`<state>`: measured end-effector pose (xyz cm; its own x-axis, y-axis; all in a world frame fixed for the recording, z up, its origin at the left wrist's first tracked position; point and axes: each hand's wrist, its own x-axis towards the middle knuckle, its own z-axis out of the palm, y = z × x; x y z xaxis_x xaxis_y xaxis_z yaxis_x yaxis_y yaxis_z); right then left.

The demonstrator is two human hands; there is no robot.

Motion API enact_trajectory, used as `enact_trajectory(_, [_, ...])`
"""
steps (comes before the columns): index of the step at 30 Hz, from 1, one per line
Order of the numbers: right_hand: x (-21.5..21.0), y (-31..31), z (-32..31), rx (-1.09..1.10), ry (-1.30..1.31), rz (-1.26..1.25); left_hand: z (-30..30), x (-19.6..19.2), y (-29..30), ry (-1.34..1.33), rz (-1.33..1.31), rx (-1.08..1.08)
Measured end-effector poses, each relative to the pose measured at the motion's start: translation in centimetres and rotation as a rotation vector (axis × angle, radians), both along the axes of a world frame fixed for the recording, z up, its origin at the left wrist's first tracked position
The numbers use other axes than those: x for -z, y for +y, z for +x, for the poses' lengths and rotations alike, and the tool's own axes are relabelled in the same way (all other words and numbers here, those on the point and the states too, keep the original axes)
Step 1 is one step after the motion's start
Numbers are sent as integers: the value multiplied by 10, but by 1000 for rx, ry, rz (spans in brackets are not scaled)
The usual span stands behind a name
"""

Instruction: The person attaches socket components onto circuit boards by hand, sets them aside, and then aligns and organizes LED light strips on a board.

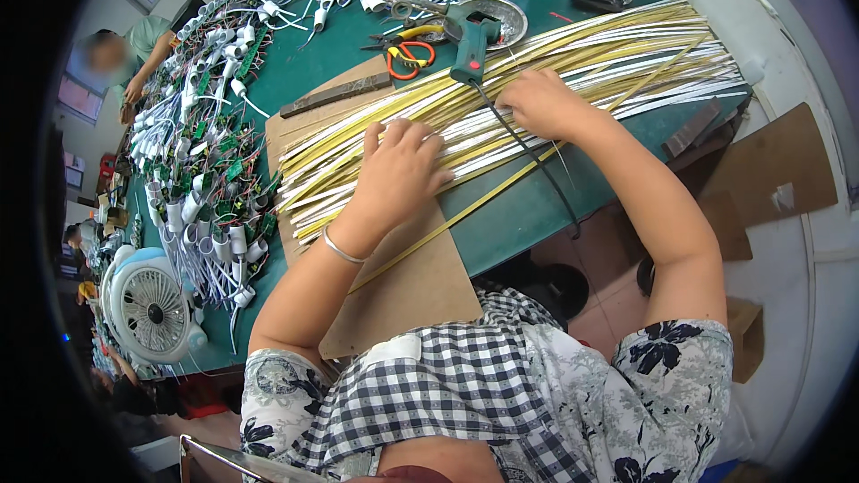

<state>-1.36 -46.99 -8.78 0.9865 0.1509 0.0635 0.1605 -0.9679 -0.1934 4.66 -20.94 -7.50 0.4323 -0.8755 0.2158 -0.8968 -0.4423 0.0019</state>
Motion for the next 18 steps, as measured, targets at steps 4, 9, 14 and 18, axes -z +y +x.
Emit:
enact_trajectory(4, [-8, 6, 3, 51, 86, -17, 1, -5, 4, 110, 54, 23])
enact_trajectory(9, [-1, 9, 9, 46, 132, -128, 21, -8, -5, -32, 47, -35])
enact_trajectory(14, [-10, 25, 12, 47, 130, -172, 28, 1, -7, -19, -86, 57])
enact_trajectory(18, [-14, 19, 15, -61, 224, -303, 30, 9, -12, -52, 82, 158])
